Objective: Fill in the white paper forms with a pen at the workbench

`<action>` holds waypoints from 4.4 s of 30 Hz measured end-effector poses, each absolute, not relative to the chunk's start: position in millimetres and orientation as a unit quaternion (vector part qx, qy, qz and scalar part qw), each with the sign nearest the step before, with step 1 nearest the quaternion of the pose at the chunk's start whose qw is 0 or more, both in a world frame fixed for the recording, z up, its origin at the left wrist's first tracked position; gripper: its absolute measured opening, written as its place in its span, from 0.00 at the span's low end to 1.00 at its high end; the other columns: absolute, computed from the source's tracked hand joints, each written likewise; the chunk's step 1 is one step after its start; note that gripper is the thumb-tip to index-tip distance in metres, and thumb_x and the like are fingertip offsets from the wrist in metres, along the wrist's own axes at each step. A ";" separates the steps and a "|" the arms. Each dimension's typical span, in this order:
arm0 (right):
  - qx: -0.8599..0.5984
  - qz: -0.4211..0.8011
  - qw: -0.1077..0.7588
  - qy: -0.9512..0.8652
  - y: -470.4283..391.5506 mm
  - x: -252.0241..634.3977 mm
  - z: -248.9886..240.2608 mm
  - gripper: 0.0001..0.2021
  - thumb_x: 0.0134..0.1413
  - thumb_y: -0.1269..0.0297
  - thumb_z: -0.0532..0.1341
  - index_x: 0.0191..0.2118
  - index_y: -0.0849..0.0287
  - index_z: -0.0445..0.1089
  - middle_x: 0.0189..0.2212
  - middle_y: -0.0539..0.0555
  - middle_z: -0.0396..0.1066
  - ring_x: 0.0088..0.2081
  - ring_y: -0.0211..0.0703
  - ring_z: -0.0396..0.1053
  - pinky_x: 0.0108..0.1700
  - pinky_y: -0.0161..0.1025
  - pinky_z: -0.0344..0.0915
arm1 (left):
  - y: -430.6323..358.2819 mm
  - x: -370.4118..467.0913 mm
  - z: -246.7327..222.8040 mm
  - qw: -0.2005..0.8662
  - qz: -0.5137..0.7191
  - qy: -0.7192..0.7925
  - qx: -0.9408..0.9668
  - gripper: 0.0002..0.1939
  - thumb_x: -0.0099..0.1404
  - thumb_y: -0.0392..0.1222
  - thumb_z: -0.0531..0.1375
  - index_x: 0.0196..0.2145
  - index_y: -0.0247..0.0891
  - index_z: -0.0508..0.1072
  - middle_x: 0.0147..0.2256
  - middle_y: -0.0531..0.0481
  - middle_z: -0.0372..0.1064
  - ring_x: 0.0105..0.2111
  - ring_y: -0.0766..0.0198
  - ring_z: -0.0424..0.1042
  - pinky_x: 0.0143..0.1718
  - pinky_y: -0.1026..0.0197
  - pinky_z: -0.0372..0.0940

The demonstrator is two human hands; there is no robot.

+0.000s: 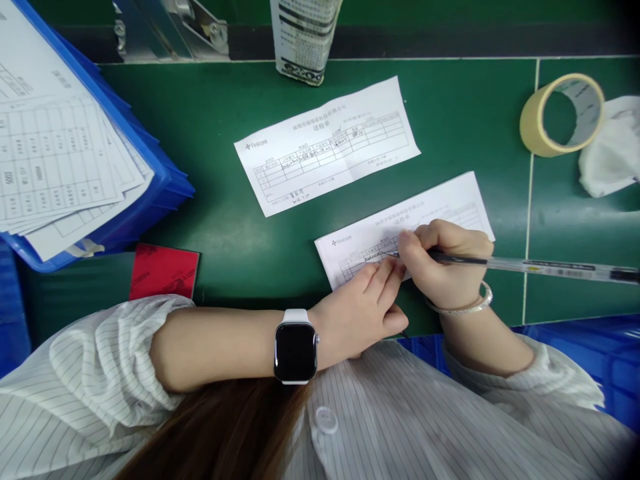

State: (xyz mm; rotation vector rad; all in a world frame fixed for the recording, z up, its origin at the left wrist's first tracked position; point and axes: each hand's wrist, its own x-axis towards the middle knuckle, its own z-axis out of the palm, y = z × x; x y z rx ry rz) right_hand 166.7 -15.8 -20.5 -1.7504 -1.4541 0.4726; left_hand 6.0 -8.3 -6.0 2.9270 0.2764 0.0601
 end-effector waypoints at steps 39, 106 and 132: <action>-0.663 0.168 0.410 -0.604 -13.5 173.5 -23.6 0.17 0.46 0.71 0.62 0.15 0.57 0.54 0.11 0.45 0.55 0.15 0.31 0.51 0.17 0.36 0.50 | -5.9 6.0 -6.6 0.132 0.013 0.085 0.988 0.26 0.48 0.53 0.65 0.39 0.35 0.64 0.58 0.29 0.50 0.59 0.39 0.50 0.56 0.48 0.40; -0.671 0.160 0.409 -0.597 -12.0 173.7 -21.8 0.17 0.46 0.70 0.61 0.15 0.58 0.52 0.12 0.45 0.53 0.16 0.31 0.49 0.18 0.35 0.49 | -4.7 5.4 -7.5 0.116 0.022 0.081 0.990 0.27 0.48 0.55 0.65 0.40 0.36 0.64 0.58 0.31 0.52 0.58 0.41 0.52 0.56 0.47 0.40; -0.677 0.145 0.397 -0.602 -11.3 177.6 -21.4 0.17 0.46 0.69 0.61 0.15 0.57 0.53 0.12 0.45 0.54 0.16 0.32 0.50 0.18 0.36 0.49 | 0.2 7.0 -6.4 0.137 0.015 0.070 0.988 0.29 0.45 0.55 0.66 0.41 0.37 0.65 0.58 0.32 0.52 0.59 0.38 0.49 0.56 0.48 0.40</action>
